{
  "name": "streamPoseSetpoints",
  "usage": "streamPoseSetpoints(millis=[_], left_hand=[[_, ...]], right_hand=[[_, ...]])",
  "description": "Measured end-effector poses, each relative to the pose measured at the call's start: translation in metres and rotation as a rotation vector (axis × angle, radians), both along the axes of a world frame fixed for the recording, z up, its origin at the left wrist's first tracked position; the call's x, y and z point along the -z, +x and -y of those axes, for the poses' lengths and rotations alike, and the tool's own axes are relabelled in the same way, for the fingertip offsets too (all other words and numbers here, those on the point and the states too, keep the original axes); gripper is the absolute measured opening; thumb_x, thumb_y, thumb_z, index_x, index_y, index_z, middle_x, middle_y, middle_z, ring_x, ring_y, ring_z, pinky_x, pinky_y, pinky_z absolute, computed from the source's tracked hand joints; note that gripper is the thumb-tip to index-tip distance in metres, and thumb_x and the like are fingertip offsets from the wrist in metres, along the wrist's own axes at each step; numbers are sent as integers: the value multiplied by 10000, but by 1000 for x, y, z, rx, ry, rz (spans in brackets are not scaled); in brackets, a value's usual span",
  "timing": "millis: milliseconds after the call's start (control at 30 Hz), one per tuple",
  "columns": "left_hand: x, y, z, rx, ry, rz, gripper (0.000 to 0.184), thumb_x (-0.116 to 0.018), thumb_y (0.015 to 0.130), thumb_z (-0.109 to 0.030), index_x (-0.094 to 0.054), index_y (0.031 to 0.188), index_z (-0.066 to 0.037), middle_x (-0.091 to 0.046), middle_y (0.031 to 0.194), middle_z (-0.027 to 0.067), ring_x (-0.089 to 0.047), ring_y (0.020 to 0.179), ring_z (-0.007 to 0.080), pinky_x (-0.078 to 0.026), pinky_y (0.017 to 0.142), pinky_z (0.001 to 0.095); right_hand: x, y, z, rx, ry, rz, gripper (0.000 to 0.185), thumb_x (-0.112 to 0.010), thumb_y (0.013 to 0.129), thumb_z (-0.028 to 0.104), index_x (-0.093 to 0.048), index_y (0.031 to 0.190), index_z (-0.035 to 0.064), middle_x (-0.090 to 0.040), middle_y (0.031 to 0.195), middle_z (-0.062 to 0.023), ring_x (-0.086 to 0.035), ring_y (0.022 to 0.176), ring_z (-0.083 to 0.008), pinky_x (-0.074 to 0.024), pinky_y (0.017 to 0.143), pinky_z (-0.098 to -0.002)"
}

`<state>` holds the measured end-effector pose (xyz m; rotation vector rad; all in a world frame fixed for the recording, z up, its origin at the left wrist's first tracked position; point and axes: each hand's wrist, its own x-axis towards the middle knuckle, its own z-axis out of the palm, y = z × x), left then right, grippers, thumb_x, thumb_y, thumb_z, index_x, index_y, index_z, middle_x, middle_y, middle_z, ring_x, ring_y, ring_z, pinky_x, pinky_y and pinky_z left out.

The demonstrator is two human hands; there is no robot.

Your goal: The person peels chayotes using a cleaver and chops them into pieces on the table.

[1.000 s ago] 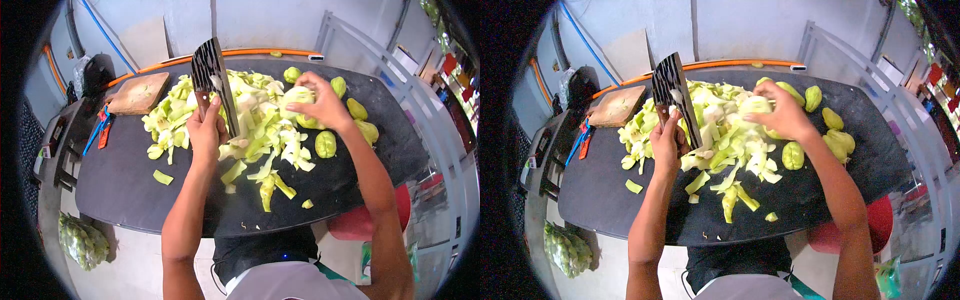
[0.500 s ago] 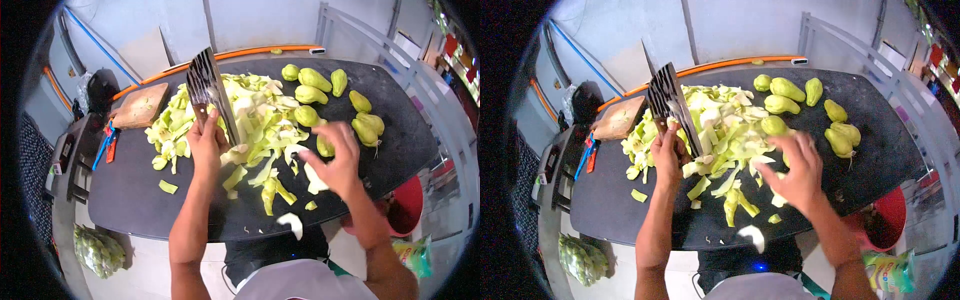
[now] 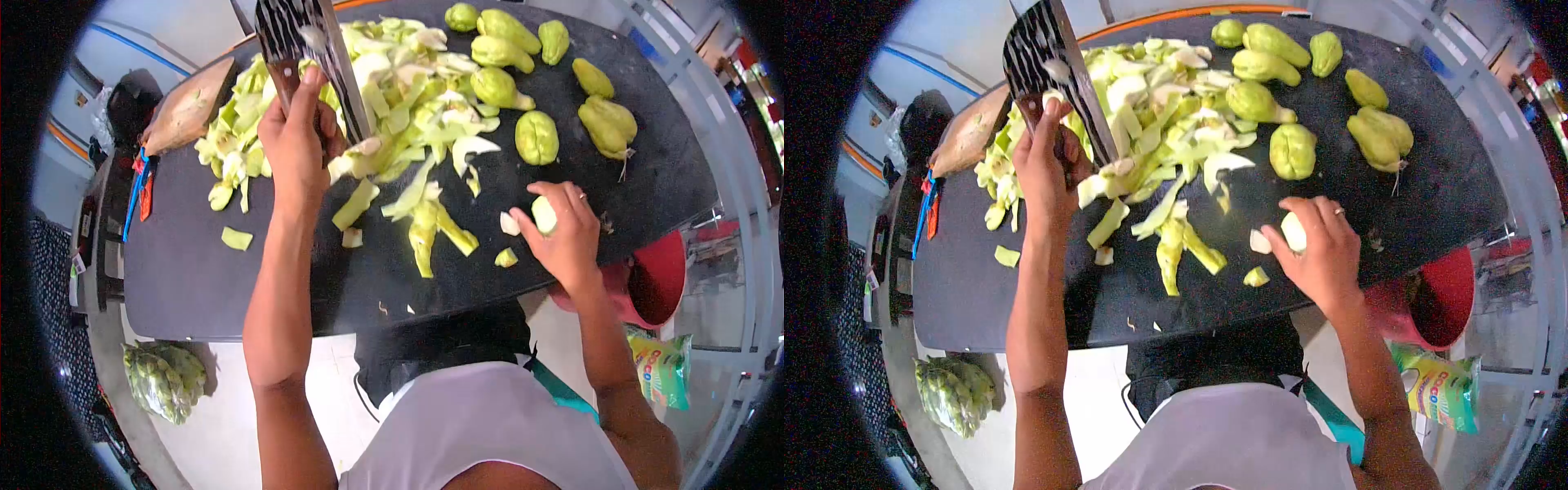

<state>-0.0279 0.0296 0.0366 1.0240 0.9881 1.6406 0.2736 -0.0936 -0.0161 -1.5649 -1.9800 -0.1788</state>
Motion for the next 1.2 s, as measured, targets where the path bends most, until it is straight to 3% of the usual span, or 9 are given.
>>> streamPoseSetpoints(millis=[100,200,300,400,533,700,933,1033,1200], left_hand=[[3,-2,-1,10,-23,-6,311,-690,938,-358,-633,933,-53,-468,557,-2,-404,402,91,-293,372,253],[5,-3,-3,15,-9,11,308,-695,934,-353,-635,931,-51,-473,552,1,-405,393,94,-296,364,257],[6,-4,-6,9,-12,15,309,-699,930,-350,-636,929,-48,-471,543,3,-405,383,98,-295,355,261],[9,-7,-11,-14,-18,5,320,-705,925,-356,-632,923,-45,-466,535,4,-409,379,104,-293,351,262],[6,-7,-8,2,-57,10,323,-704,926,-357,-624,919,-43,-465,547,5,-398,377,104,-286,353,266],[-4,1,10,220,-98,37,318,-645,954,-356,-627,930,-39,-463,534,10,-400,355,117,-292,341,275],[-12,36,38,475,-372,50,336,-579,995,-343,-601,999,-7,-434,512,7,-360,329,119,-284,322,283],[-10,46,40,519,-461,28,303,-592,993,-313,-613,989,-11,-433,511,12,-360,327,123,-288,330,282],[-2,52,38,576,-509,38,331,-629,974,-335,-600,995,-7,-442,529,16,-376,353,123,-292,344,277]], right_hand=[[-11,-4,10,-71,37,-241,324,-809,788,165,-644,1055,86,-602,882,-69,-610,773,-251,-511,707,-357],[-23,-3,21,-38,-281,-1199,315,-747,890,230,-617,1140,91,-536,885,30,-557,762,-102,-535,575,-289],[-27,4,27,-405,-623,-1966,358,-645,964,367,-561,1216,127,-570,1058,-22,-614,893,-157,-581,535,-364],[-33,-3,39,-384,-837,-2075,266,-604,993,344,-573,1181,158,-591,1080,-7,-626,953,-164,-566,540,-371],[-22,-15,27,-430,-697,-2141,189,-634,972,268,-599,1142,193,-622,1064,46,-636,982,-134,-534,587,-368],[-46,-32,-87,-502,-748,-2087,256,-568,994,320,-611,1174,143,-657,1211,-51,-653,1095,-276,-560,792,-531],[-46,-33,-170,-521,-683,-1983,294,-597,957,375,-655,1040,99,-696,945,-96,-684,802,-241,-567,742,-389],[-43,-31,-163,-465,-702,-2037,290,-574,971,393,-625,1002,109,-672,909,-70,-687,773,-241,-592,646,-375],[-36,-21,-158,-441,-693,-2015,306,-604,948,414,-668,993,117,-691,945,-68,-664,811,-186,-552,716,-363]])
